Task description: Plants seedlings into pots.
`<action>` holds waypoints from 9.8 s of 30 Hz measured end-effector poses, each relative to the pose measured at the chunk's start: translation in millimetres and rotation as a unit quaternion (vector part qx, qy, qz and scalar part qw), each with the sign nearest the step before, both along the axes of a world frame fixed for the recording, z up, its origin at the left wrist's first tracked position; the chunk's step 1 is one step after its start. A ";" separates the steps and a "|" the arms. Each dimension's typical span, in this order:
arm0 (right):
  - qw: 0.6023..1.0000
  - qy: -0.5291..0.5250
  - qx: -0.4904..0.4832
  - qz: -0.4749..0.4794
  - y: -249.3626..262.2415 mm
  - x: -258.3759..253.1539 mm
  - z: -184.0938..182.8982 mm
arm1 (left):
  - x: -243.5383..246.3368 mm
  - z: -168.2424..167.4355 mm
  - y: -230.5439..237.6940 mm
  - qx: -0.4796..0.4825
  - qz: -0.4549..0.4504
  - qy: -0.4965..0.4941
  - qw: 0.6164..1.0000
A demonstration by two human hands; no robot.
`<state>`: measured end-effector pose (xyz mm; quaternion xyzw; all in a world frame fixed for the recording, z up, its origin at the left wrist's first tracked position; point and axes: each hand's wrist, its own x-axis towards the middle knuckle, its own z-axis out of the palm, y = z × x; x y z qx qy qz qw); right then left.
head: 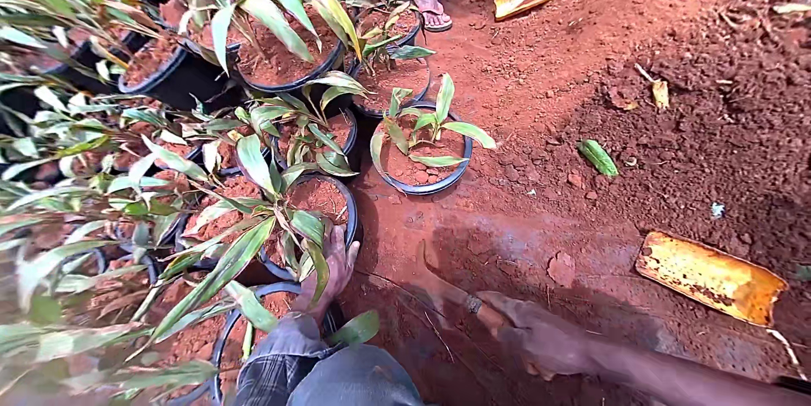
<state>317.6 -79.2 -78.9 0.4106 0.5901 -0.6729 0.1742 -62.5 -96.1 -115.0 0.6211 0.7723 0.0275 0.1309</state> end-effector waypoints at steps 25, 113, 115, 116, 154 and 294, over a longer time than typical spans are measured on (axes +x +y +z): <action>0.991 -0.059 0.122 -0.014 -46.6 -114.6 26.0 | -2.5 -32.3 -7.1 0.010 0.056 -0.133 0.990; 0.859 -0.451 0.189 -0.151 25.6 69.7 27.2 | 1.1 -7.9 -4.4 0.074 0.005 -0.220 0.973; 0.889 -0.392 0.204 -0.118 29.9 33.4 33.0 | 0.4 -10.0 -3.5 0.086 0.001 -0.209 0.974; 0.908 -0.356 0.203 -0.088 30.3 10.5 31.3 | 1.1 -7.7 -4.4 0.083 0.000 -0.203 0.976; 0.901 -0.348 0.239 0.103 26.9 106.4 30.7 | -4.3 8.0 -2.4 0.019 -0.018 -0.171 0.985; 0.808 -0.397 0.394 -0.184 -101.3 298.1 -44.9 | -8.4 5.8 1.6 0.016 -0.019 -0.075 0.997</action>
